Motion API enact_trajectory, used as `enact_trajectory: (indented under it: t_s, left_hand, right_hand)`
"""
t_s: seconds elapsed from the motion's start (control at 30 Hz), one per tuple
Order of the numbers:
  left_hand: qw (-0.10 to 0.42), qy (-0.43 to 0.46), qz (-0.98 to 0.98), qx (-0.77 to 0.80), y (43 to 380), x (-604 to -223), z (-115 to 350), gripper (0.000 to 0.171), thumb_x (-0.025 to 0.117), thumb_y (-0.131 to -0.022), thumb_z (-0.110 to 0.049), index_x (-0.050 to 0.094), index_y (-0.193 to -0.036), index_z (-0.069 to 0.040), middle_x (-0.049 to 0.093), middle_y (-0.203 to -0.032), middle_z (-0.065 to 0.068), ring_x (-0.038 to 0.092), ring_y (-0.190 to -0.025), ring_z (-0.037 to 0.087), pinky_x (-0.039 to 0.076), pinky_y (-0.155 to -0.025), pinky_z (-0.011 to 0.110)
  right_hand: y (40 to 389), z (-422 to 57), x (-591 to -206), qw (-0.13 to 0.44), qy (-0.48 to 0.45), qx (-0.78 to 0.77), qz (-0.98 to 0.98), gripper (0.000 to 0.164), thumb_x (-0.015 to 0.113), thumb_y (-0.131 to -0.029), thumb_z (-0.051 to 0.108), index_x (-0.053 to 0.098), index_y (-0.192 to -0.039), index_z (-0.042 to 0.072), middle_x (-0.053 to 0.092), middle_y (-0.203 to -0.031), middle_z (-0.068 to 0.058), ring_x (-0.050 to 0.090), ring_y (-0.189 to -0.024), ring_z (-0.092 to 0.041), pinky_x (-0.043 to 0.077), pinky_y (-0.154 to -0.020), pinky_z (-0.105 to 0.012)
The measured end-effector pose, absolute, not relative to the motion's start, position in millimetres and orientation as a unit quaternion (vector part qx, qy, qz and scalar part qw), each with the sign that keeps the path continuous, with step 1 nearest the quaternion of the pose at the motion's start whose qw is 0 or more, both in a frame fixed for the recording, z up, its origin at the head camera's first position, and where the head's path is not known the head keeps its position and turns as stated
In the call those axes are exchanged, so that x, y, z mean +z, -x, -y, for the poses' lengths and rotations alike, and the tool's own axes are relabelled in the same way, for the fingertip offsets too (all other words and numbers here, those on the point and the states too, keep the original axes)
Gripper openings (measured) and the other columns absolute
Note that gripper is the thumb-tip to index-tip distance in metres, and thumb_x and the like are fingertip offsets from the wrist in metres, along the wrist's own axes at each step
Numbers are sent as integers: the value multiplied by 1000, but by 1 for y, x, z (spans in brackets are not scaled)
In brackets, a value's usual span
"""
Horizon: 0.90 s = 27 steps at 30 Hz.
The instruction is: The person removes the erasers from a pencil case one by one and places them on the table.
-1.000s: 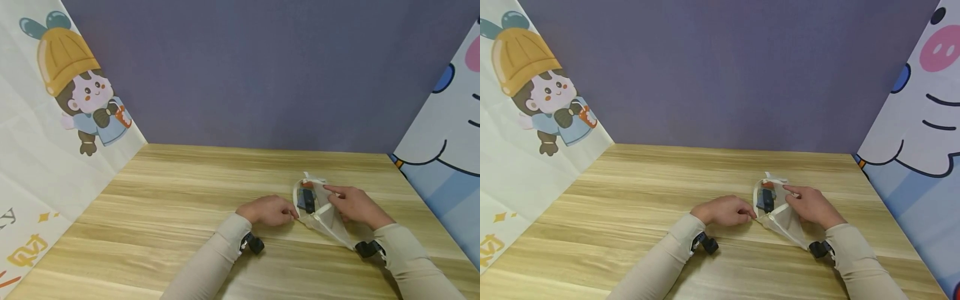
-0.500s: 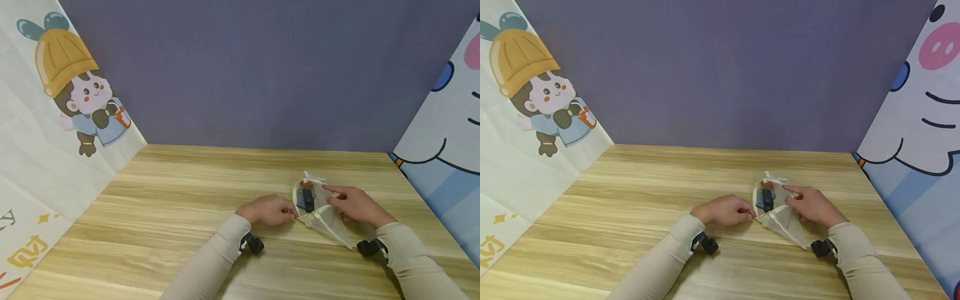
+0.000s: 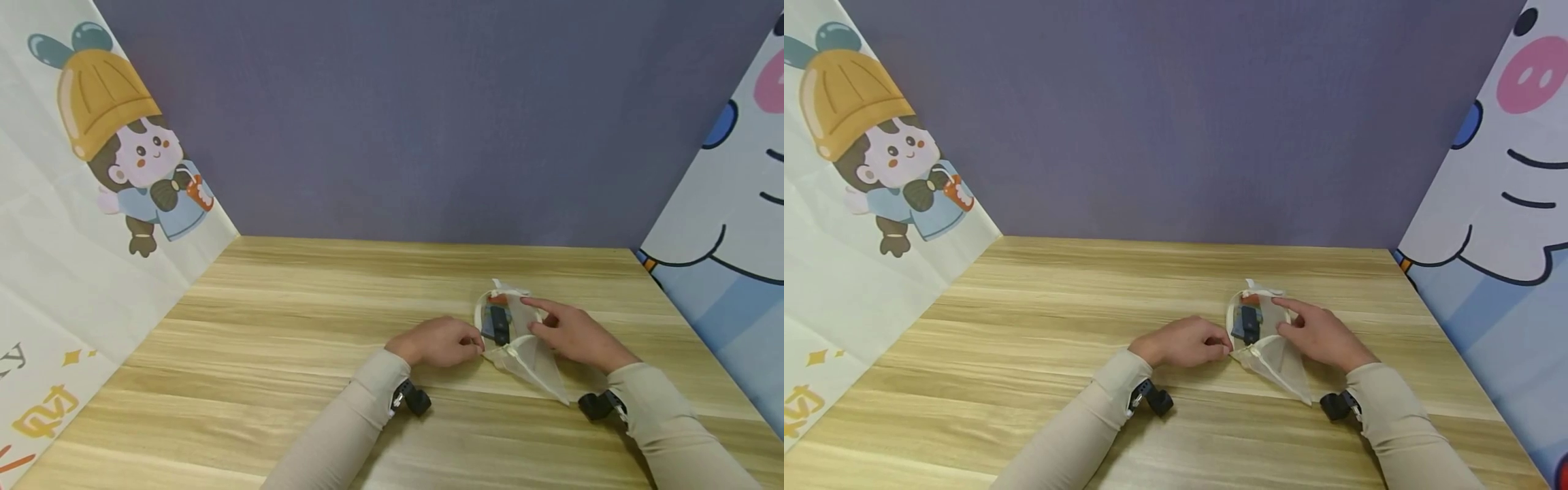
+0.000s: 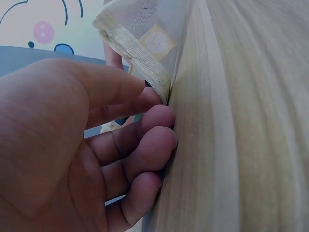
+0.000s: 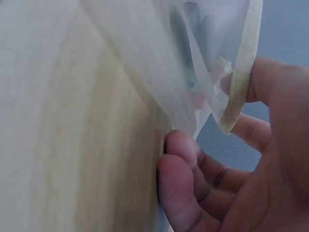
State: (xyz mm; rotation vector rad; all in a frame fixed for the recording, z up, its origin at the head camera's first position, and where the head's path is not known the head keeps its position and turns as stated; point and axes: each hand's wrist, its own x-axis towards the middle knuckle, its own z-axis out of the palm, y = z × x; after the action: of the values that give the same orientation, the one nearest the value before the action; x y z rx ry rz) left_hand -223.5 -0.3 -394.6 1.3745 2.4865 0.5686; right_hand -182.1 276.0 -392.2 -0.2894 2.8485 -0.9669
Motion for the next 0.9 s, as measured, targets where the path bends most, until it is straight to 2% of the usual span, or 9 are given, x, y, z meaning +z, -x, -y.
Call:
enact_trajectory:
  t_s: [0.37, 0.6, 0.9]
  left_hand:
    - [112, -459, -857, 205, 225, -395, -3, 19, 54, -104, -26, 72, -99, -25, 60, -83, -16, 52, -70, 1, 43, -69, 19]
    - [100, -432, -869, 222, 227, -390, 2, 18, 57, -102, -27, 75, -102, -25, 64, -89, -19, 55, -75, 1, 45, -71, 21]
    - [109, -409, -870, 255, 237, -389, 8, 18, 56, -103, -26, 74, -99, -21, 61, -78, -13, 52, -67, 4, 44, -64, 23]
  right_hand:
    - [183, -277, -394, 70, 105, -328, -936, 60, 58, -103, 33, 38, -155, 9, 65, -95, -9, 58, -66, -19, 48, -57, -36]
    - [182, -275, -394, 61, 123, -325, -936, 60, 60, -102, 32, 40, -154, 9, 64, -92, -5, 56, -71, -17, 46, -60, -35]
    - [182, -277, -397, 52, 117, -311, -942, 59, 62, -101, 29, 42, -153, 10, 63, -90, -3, 54, -71, -17, 44, -60, -34]
